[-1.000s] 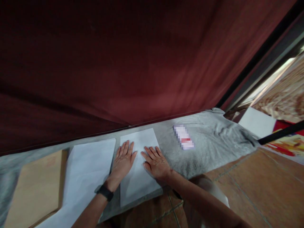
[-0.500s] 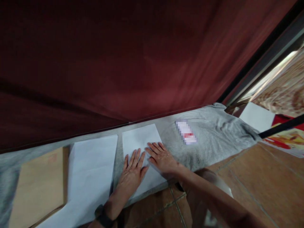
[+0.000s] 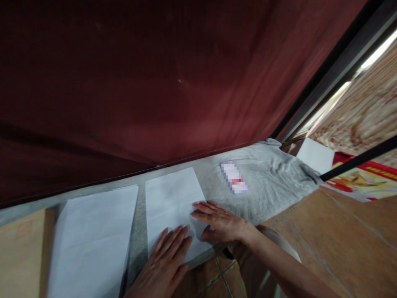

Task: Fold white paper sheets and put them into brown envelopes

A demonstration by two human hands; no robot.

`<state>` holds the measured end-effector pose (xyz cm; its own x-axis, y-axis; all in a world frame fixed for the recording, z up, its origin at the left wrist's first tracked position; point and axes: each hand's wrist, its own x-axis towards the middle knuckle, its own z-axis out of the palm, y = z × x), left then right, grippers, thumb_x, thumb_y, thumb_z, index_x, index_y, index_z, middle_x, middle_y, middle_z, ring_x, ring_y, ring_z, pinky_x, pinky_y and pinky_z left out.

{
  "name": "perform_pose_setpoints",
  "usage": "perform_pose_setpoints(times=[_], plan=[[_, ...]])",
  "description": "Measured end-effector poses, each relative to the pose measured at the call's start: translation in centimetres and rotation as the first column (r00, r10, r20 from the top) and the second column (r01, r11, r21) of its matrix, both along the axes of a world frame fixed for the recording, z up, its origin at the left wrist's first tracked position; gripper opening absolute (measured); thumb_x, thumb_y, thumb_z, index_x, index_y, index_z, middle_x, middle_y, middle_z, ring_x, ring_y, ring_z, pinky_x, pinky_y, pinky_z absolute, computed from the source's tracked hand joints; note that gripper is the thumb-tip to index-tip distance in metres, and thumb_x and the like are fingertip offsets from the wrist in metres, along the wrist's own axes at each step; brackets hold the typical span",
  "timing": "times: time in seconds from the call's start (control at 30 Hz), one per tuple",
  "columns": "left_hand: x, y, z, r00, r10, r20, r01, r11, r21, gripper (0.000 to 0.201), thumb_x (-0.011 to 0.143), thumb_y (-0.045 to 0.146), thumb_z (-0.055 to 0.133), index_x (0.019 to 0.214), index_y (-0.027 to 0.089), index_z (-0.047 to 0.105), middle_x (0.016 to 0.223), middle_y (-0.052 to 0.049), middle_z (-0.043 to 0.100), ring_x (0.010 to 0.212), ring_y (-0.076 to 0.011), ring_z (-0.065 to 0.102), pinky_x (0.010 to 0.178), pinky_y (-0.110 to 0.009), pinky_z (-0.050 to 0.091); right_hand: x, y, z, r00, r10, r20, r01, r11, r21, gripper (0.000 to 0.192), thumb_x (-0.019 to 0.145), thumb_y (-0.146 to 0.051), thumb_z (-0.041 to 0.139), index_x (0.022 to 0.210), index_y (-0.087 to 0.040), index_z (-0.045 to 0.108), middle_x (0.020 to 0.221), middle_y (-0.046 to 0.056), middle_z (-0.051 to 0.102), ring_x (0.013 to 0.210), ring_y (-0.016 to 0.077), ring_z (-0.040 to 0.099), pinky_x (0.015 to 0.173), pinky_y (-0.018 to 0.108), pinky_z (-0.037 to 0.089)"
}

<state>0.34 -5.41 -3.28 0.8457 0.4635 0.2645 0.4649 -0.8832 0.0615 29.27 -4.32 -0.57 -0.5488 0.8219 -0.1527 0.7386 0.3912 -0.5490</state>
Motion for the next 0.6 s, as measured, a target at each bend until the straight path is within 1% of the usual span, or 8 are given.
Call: perform_pose_setpoints(times=[0.1,0.2,0.27,0.37,0.43,0.47,0.53,0.6], plan=[[-0.6,1.1,0.0,1.0,-0.011,0.014,0.012,0.999,-0.047,0.058,0.094,0.024,0.057,0.151,0.032,0.05,0.155,-0.001,0.054,0.14,-0.021,0.053,0.121,-0.04,0.041,0.6,0.1,0.5,0.999,0.003,-0.033,-0.004,0.999,-0.054,0.075,0.089,-0.046,0.074,0.156,-0.027,0.045,0.169,0.008,0.03,0.156,0.0234,0.026,0.129,0.042,0.019],[-1.4,2.2,0.8,0.999,0.02,0.03,-0.014,0.984,-0.179,0.05,0.092,0.024,0.059,0.141,0.033,0.062,0.143,0.0,0.065,0.127,-0.0192,0.065,0.111,-0.03,0.051,1.5,0.6,1.3,0.993,0.051,-0.103,-0.06,0.994,-0.087,0.059,0.092,-0.03,0.07,0.149,-0.028,0.054,0.166,0.006,0.037,0.154,0.0213,0.031,0.129,0.041,0.021],[-1.9,3.0,1.6,0.997,0.068,0.032,-0.055,0.95,-0.308,0.037,0.095,0.029,0.058,0.129,0.035,0.071,0.135,0.002,0.07,0.119,-0.0177,0.07,0.103,-0.025,0.055,2.3,0.9,1.8,0.981,0.087,-0.175,-0.11,0.986,-0.123,0.052,0.092,-0.016,0.063,0.142,-0.026,0.061,0.161,0.006,0.045,0.151,0.0196,0.038,0.126,0.038,0.027],[-2.3,3.8,2.5,0.983,0.174,0.059,-0.128,0.878,-0.462,0.029,0.099,0.039,0.056,0.119,0.035,0.077,0.127,0.003,0.074,0.111,-0.0162,0.074,0.098,-0.022,0.056,3.2,1.1,2.2,0.946,0.134,-0.295,-0.185,0.971,-0.154,0.06,0.084,-0.003,0.059,0.141,-0.022,0.062,0.156,0.008,0.051,0.148,0.0193,0.042,0.122,0.034,0.035],[-2.4,3.9,2.9,0.972,0.214,0.101,-0.132,0.846,-0.517,0.029,0.099,0.042,0.056,0.117,0.034,0.078,0.123,0.002,0.076,0.108,-0.0154,0.075,0.097,-0.02,0.055,3.2,1.1,2.2,0.933,0.146,-0.329,-0.197,0.972,-0.128,0.062,0.084,-0.005,0.064,0.143,-0.023,0.06,0.157,0.009,0.051,0.15,0.021,0.04,0.123,0.037,0.034],[-2.6,3.9,2.9,0.968,0.217,0.122,-0.121,0.837,-0.534,0.029,0.099,0.043,0.057,0.115,0.034,0.078,0.121,0.003,0.077,0.107,-0.0152,0.075,0.097,-0.019,0.055,3.1,1.1,2.1,0.932,0.152,-0.329,-0.197,0.974,-0.109,0.059,0.086,-0.009,0.067,0.142,-0.024,0.061,0.156,0.009,0.052,0.149,0.0216,0.041,0.123,0.038,0.033],[-3.0,3.9,2.7,0.966,0.211,0.153,-0.093,0.829,-0.552,0.027,0.097,0.042,0.058,0.114,0.035,0.078,0.118,0.003,0.078,0.106,-0.0156,0.076,0.097,-0.019,0.055,2.6,1.1,1.9,0.932,0.159,-0.325,-0.195,0.978,-0.08,0.044,0.094,-0.018,0.066,0.137,-0.025,0.065,0.148,0.009,0.06,0.143,0.0206,0.049,0.121,0.039,0.035],[-3.8,3.8,2.3,0.97,0.18,0.163,-0.06,0.829,-0.556,0.027,0.094,0.041,0.062,0.116,0.037,0.077,0.119,0.004,0.078,0.106,-0.0167,0.076,0.096,-0.022,0.057,2.3,1.3,1.9,0.921,0.184,-0.343,-0.222,0.972,-0.074,0.031,0.1,-0.022,0.059,0.129,-0.024,0.07,0.137,0.009,0.068,0.134,0.0181,0.057,0.117,0.036,0.039]])
